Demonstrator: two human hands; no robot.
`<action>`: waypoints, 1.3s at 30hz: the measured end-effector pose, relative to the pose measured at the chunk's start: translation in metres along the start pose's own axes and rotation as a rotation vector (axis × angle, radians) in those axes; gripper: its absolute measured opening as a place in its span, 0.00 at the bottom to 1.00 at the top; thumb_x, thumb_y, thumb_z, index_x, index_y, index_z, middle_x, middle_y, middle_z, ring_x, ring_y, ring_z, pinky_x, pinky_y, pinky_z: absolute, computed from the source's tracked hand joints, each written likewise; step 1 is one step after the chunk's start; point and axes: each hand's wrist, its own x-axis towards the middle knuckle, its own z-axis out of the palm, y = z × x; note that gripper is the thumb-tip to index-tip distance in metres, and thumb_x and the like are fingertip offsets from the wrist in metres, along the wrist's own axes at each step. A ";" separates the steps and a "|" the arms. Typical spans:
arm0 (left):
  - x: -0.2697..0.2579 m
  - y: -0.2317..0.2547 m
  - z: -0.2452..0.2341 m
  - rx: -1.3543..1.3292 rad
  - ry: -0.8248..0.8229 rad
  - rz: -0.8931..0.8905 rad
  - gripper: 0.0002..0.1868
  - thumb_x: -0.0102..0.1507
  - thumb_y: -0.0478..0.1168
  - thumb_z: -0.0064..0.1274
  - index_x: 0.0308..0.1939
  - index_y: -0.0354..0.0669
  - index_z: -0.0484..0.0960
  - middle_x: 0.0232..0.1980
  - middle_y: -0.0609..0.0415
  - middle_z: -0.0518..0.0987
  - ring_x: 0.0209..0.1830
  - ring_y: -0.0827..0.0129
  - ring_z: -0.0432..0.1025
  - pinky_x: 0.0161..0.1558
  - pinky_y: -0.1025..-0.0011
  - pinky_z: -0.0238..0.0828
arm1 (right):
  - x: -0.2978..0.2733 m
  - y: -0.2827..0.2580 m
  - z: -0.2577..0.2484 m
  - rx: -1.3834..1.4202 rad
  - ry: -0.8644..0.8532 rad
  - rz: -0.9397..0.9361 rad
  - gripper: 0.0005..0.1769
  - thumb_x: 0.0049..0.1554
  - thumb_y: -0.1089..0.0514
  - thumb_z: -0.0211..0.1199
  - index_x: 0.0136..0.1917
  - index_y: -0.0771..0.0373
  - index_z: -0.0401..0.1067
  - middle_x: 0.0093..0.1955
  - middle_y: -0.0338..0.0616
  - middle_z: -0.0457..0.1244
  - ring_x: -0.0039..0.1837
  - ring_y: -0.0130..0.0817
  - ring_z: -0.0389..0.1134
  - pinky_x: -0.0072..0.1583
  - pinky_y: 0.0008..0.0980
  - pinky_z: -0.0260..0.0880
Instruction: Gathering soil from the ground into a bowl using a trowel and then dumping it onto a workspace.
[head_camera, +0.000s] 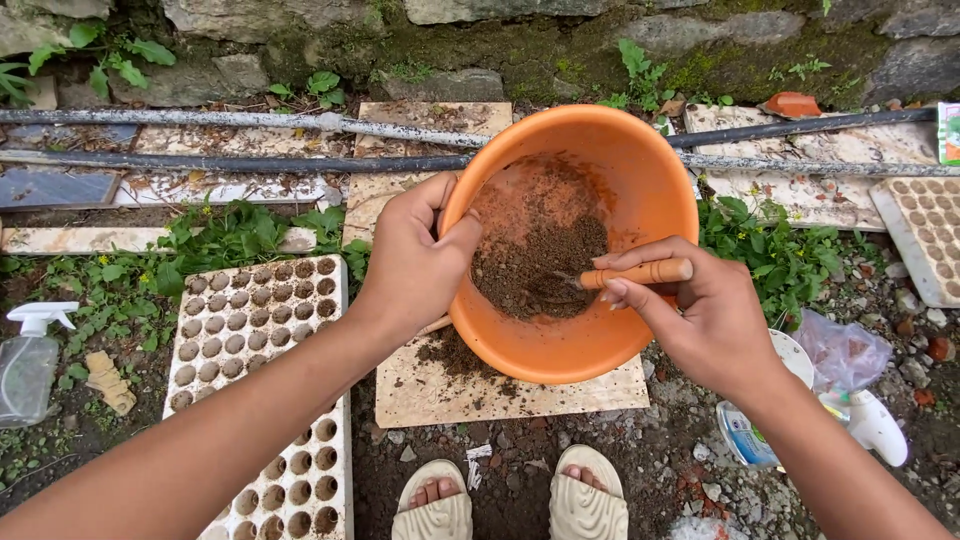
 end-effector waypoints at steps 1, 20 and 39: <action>0.002 0.000 0.003 -0.001 0.001 0.003 0.11 0.63 0.29 0.46 0.28 0.48 0.68 0.25 0.62 0.62 0.22 0.76 0.56 0.24 0.75 0.53 | 0.000 0.000 -0.001 -0.001 0.001 -0.003 0.04 0.54 0.65 0.67 0.45 0.65 0.78 0.53 0.50 0.71 0.58 0.38 0.75 0.59 0.30 0.79; 0.000 -0.009 0.009 -0.015 0.025 -0.055 0.08 0.64 0.28 0.48 0.32 0.46 0.74 0.25 0.61 0.65 0.20 0.76 0.58 0.20 0.77 0.58 | -0.022 0.012 0.002 -0.012 -0.006 0.062 0.10 0.53 0.67 0.67 0.50 0.64 0.75 0.52 0.46 0.73 0.61 0.37 0.75 0.62 0.33 0.79; 0.001 -0.009 0.000 0.022 -0.015 -0.039 0.13 0.64 0.30 0.46 0.46 0.47 0.84 0.24 0.64 0.62 0.20 0.77 0.55 0.21 0.76 0.52 | -0.007 0.018 0.008 -0.038 0.001 0.002 0.09 0.57 0.69 0.65 0.51 0.65 0.73 0.53 0.47 0.72 0.63 0.41 0.75 0.65 0.36 0.78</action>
